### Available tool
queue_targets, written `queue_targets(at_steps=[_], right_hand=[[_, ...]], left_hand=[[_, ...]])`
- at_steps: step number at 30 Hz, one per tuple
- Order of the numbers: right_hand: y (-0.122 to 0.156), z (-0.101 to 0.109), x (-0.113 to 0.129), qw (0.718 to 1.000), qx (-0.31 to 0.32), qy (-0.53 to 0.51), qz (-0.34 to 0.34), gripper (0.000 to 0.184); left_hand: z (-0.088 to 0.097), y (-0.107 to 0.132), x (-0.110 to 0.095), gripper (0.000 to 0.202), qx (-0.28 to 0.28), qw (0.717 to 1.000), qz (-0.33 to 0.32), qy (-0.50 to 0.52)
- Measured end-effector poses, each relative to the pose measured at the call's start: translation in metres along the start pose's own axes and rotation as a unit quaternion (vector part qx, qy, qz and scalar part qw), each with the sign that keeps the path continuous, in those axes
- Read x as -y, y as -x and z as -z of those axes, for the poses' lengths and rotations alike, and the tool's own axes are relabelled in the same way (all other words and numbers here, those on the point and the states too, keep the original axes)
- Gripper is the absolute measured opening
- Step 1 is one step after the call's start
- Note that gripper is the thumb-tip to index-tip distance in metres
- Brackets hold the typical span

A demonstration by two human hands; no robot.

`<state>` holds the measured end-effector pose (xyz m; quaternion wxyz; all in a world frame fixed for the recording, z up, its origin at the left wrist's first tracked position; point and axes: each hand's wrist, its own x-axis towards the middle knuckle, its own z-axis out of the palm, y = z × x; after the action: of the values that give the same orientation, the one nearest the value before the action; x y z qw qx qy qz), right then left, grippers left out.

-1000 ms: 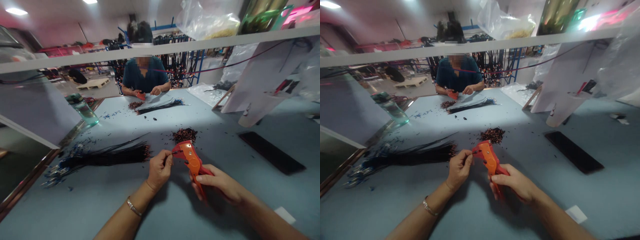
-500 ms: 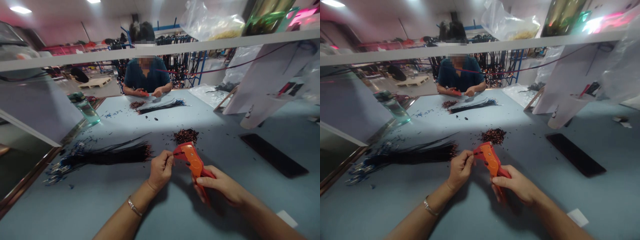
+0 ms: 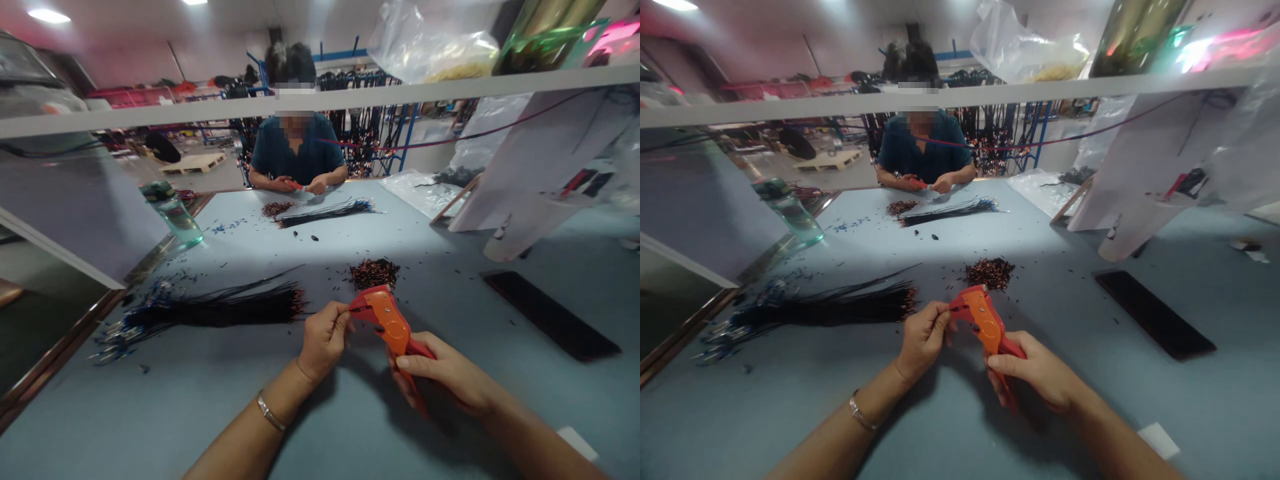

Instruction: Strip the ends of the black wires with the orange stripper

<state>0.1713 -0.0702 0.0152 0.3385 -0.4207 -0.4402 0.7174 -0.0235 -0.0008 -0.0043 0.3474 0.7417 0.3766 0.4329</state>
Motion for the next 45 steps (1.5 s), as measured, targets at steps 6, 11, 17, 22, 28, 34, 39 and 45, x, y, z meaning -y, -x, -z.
queue_targets(at_steps=[6, 11, 17, 22, 28, 34, 39, 45], right_hand=[[0.000, 0.000, -0.002, 1.000, -0.004, 0.027, 0.008, 0.034], [-0.001, 0.001, -0.003, 0.999, -0.013, 0.040, 0.015, 0.036], [-0.003, 0.004, -0.007, 0.998, -0.016, 0.057, 0.010, 0.036], [-0.004, 0.005, -0.009, 0.998, -0.022, 0.052, -0.002, 0.036], [-0.005, 0.004, -0.013, 0.998, -0.031, 0.047, -0.002, 0.036], [-0.007, 0.002, -0.014, 0.997, -0.040, 0.059, -0.002, 0.043], [-0.007, 0.001, -0.013, 0.997, -0.047, 0.064, 0.002, 0.044], [-0.009, -0.002, -0.015, 0.996, -0.074, 0.044, 0.015, 0.045]], left_hand=[[0.000, 0.001, 0.001, 0.024, 0.002, 1.000, 0.002, 0.006], [0.000, 0.000, 0.001, 0.022, -0.001, 1.000, 0.010, 0.025], [-0.002, -0.002, -0.001, 0.016, -0.021, 1.000, 0.011, 0.009], [-0.002, -0.002, -0.003, 0.015, -0.023, 0.999, 0.034, 0.024], [-0.001, -0.001, -0.003, 0.019, -0.015, 0.999, 0.031, 0.009], [0.000, -0.003, -0.005, 0.019, -0.038, 0.999, -0.011, -0.035], [0.001, -0.004, -0.006, 0.019, -0.051, 0.997, -0.033, -0.052], [0.001, -0.003, -0.003, 0.018, -0.042, 0.998, -0.016, -0.045]])
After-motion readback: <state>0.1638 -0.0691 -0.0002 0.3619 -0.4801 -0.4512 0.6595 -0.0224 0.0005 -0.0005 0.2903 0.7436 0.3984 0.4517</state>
